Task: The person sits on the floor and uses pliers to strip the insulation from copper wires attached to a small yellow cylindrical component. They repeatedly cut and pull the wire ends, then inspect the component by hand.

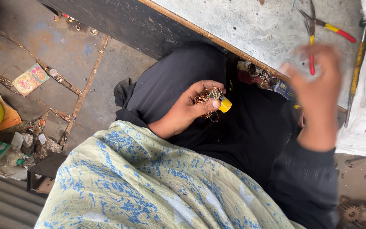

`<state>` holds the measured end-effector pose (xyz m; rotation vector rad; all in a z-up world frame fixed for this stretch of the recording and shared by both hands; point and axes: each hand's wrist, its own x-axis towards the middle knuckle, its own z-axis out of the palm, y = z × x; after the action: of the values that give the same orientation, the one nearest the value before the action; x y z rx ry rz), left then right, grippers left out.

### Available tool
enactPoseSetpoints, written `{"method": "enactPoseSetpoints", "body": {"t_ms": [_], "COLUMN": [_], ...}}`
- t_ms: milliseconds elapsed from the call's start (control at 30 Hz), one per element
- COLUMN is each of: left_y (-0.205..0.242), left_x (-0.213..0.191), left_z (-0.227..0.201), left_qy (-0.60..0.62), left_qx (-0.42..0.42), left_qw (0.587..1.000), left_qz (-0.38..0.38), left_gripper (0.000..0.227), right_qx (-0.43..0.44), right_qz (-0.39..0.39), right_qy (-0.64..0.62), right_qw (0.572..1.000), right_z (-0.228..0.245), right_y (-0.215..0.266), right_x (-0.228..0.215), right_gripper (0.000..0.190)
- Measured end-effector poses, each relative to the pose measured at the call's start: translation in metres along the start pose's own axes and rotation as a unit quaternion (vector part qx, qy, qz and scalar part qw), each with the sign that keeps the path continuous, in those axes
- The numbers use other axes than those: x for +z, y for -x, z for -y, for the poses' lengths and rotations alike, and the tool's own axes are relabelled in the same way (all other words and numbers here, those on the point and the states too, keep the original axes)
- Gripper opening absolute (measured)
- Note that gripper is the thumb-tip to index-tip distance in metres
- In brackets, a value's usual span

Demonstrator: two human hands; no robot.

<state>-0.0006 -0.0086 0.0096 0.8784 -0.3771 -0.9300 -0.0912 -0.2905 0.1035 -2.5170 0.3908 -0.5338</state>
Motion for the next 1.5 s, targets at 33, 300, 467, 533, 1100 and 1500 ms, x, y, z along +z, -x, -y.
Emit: {"method": "enactPoseSetpoints", "body": {"t_ms": [33, 300, 467, 533, 1100, 1500], "left_y": [-0.001, -0.001, -0.004, 0.001, 0.001, 0.003], "left_x": [0.0, 0.004, 0.004, 0.005, 0.001, 0.0], "left_z": [0.001, 0.005, 0.013, 0.017, 0.014, 0.005], "left_qy": [-0.001, -0.055, -0.107, -0.114, -0.076, -0.022], "left_qx": [0.006, 0.041, 0.085, 0.089, 0.059, 0.054], "left_qw": [1.0, 0.997, 0.991, 0.989, 0.995, 0.998], "left_qz": [0.004, 0.018, 0.015, 0.008, 0.014, 0.015], "left_gripper": [0.052, 0.046, 0.045, 0.044, 0.046, 0.043], "right_qx": [0.097, 0.0, 0.01, 0.001, 0.032, -0.012], "right_qz": [0.057, 0.148, 0.122, 0.11, 0.058, 0.032], "right_qy": [-0.08, -0.188, -0.161, -0.139, -0.217, -0.175], "right_qw": [0.99, 0.971, 0.979, 0.984, 0.974, 0.984], "right_z": [0.022, 0.07, 0.073, 0.075, 0.072, 0.08], "right_y": [0.021, 0.057, 0.066, 0.071, 0.082, 0.086], "right_x": [0.004, 0.057, 0.065, 0.066, 0.081, 0.086], "right_gripper": [0.037, 0.033, 0.028, 0.025, 0.022, 0.023]}}
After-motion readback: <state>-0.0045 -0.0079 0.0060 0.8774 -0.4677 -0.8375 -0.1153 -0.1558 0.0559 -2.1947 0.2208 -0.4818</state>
